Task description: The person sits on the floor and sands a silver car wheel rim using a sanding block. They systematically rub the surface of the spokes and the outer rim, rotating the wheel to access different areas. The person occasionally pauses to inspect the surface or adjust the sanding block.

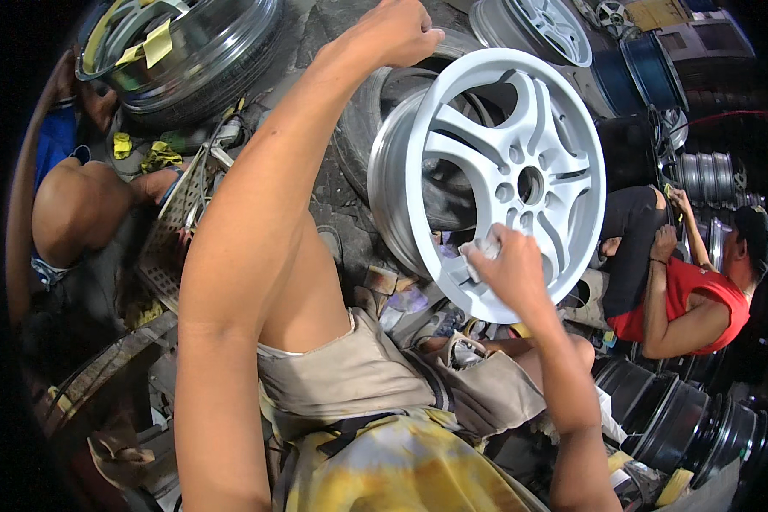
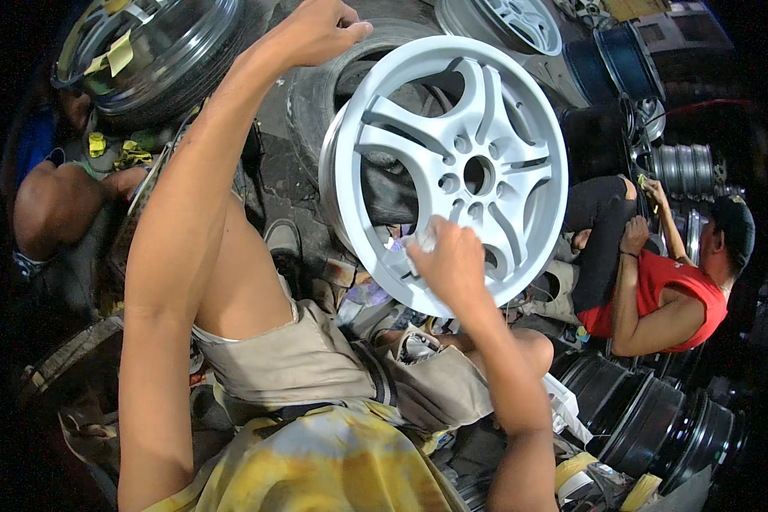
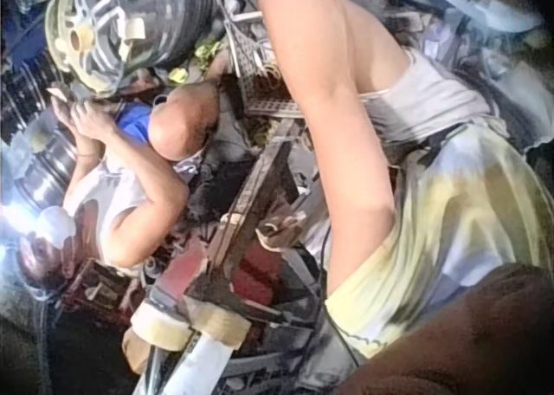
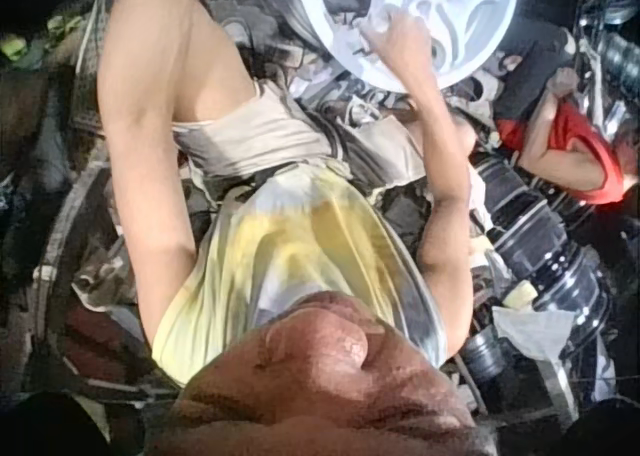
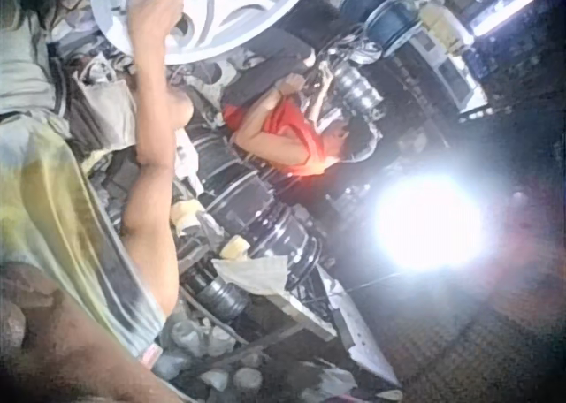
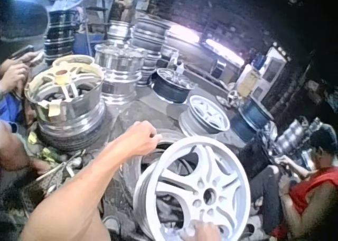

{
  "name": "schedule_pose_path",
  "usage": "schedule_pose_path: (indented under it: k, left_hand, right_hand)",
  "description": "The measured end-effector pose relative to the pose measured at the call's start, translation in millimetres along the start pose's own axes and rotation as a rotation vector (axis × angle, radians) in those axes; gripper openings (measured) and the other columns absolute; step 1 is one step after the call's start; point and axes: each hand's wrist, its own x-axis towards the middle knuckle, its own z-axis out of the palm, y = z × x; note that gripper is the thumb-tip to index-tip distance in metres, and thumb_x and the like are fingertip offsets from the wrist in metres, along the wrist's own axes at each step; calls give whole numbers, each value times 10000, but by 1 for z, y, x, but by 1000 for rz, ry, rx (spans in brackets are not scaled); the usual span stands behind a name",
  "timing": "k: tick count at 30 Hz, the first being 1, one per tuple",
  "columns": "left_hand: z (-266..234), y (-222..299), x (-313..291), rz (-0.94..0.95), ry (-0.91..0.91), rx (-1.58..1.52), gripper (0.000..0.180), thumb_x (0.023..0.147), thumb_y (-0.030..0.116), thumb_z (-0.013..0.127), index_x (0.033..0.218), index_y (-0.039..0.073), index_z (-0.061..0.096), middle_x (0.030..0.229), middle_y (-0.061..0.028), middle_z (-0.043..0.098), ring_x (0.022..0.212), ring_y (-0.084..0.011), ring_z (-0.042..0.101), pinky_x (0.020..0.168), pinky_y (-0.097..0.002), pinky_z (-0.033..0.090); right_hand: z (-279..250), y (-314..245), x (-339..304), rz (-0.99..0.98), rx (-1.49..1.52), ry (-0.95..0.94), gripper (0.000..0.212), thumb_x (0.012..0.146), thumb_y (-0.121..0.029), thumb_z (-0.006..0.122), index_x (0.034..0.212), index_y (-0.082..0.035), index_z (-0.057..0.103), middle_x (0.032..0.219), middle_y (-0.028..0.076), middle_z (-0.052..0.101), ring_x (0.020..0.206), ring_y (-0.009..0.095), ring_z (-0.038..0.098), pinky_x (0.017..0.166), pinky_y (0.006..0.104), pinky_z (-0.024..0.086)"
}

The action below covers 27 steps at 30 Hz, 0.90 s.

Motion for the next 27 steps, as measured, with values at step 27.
schedule_pose_path:
  k: [27]
  left_hand:
    - [19, 23, 0, -19, -153, 16, 414, 958, 358, 637, 933, -39, 750, 703, -193, 680, 621, -270, 647, 633, -439, 522]
  right_hand:
    - [-43, 42, 0, -809, -327, -144, 467, 904, -314, 693, 1315, -103, 627, 999, 85, 605, 880, 266, 649, 793, 392, 530]
